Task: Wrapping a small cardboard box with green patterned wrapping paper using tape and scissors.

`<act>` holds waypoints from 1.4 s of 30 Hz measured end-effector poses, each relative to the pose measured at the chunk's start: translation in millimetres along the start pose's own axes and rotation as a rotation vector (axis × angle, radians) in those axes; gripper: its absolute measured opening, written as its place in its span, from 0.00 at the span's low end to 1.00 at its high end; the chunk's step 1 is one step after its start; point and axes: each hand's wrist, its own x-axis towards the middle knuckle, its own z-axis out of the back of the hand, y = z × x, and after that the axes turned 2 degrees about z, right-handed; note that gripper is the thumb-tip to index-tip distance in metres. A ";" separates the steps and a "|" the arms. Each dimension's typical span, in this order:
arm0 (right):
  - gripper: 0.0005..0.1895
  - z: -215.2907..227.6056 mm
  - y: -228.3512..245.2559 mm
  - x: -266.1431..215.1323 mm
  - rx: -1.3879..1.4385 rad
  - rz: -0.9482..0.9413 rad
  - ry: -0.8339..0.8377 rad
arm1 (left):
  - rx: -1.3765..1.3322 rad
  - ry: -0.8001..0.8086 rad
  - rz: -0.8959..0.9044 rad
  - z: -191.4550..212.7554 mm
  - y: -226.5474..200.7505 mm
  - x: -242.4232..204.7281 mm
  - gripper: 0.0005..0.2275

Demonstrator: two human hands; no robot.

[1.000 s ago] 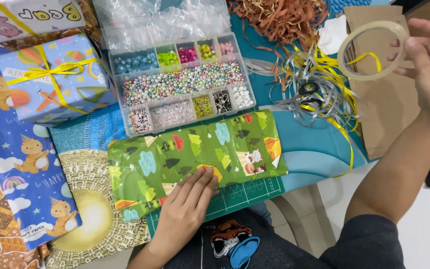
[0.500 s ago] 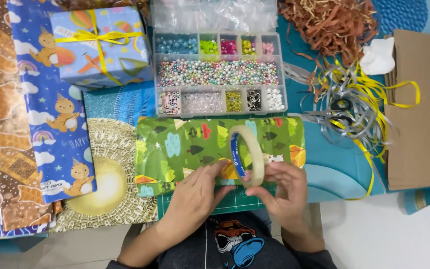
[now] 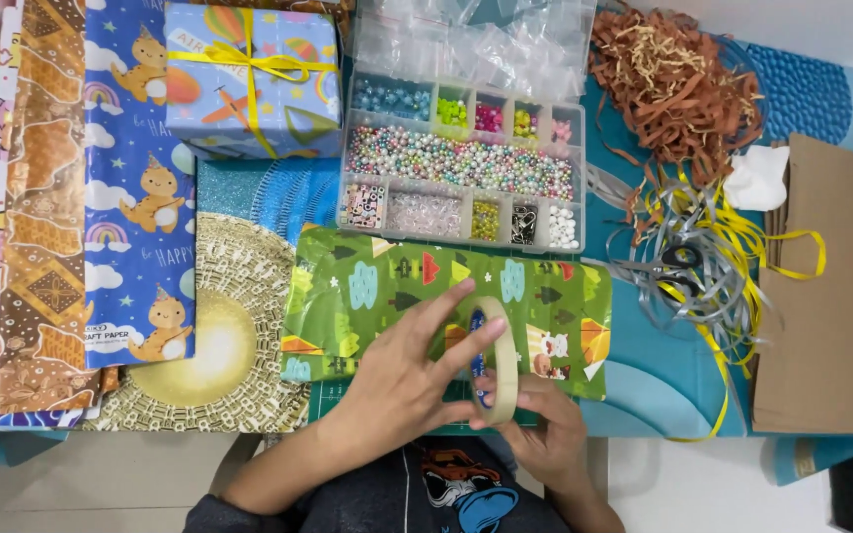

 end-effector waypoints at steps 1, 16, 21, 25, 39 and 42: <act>0.03 2.3 -2.8 -2.1 -0.001 0.001 0.004 | -0.001 -0.004 0.003 -0.1 0.6 3.2 0.45; 0.45 30.5 -15.2 -0.2 -0.317 0.077 -0.052 | -0.197 0.070 -0.190 11.2 -5.0 33.9 0.47; 0.12 38.8 27.9 61.0 -0.475 0.245 -0.066 | -0.154 0.062 -0.191 12.5 -6.4 35.6 0.52; 0.09 43.4 45.5 86.4 -0.623 0.341 0.003 | -0.177 0.033 -0.213 13.3 -6.9 36.5 0.41; 0.11 27.0 33.7 71.5 -0.549 0.298 0.044 | -0.029 -0.191 -0.251 0.9 -16.1 32.4 0.42; 0.11 24.3 34.7 70.9 -0.489 0.283 0.035 | -0.127 -0.131 -0.148 3.8 -22.9 23.2 0.46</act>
